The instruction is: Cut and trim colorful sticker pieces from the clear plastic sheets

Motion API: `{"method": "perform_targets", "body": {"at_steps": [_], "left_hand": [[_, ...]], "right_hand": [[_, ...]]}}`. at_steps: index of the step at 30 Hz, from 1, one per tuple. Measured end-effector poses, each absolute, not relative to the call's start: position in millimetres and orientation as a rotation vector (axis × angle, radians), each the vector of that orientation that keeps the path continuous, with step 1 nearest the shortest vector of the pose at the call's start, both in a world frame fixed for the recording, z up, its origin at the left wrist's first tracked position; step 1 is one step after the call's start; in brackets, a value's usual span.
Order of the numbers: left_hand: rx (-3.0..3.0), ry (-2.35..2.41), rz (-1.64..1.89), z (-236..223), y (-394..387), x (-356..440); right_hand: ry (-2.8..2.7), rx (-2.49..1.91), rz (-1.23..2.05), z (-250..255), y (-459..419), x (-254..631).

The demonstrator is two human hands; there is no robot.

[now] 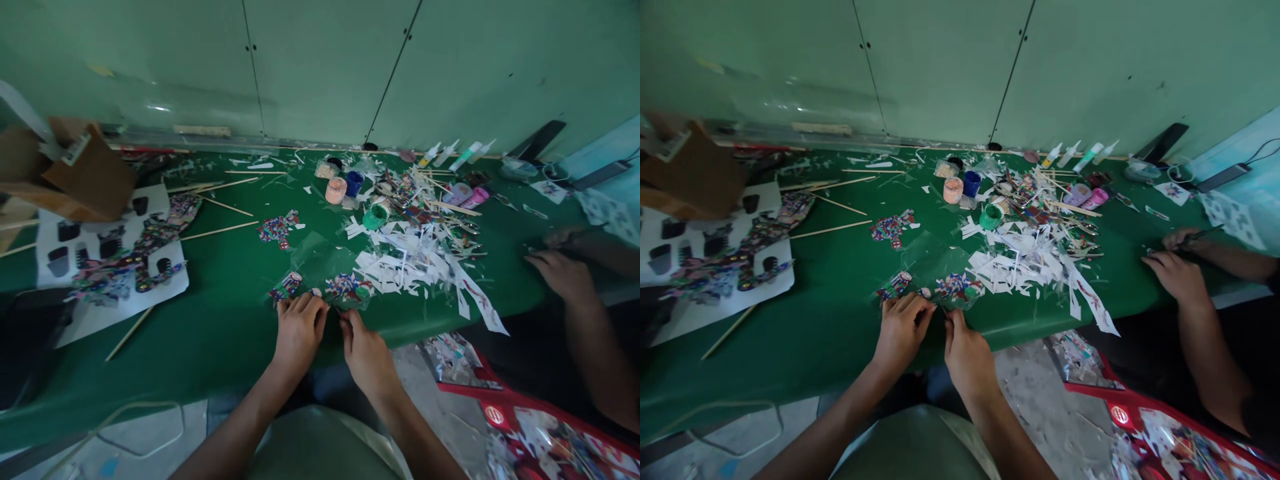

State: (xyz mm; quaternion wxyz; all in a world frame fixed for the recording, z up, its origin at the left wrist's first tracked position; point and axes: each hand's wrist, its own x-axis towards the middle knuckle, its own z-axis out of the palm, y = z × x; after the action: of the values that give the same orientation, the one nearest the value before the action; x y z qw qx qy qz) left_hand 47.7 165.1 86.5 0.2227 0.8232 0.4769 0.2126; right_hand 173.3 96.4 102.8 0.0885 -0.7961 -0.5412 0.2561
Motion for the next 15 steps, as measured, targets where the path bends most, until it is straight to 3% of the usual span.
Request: {"method": "perform_targets", "body": {"at_steps": [15], "left_hand": [[2.254,1.255,0.691,83.2,168.0,42.6]], "right_hand": [[-1.414,-2.102,1.117,104.4,114.1,184.1]]}}
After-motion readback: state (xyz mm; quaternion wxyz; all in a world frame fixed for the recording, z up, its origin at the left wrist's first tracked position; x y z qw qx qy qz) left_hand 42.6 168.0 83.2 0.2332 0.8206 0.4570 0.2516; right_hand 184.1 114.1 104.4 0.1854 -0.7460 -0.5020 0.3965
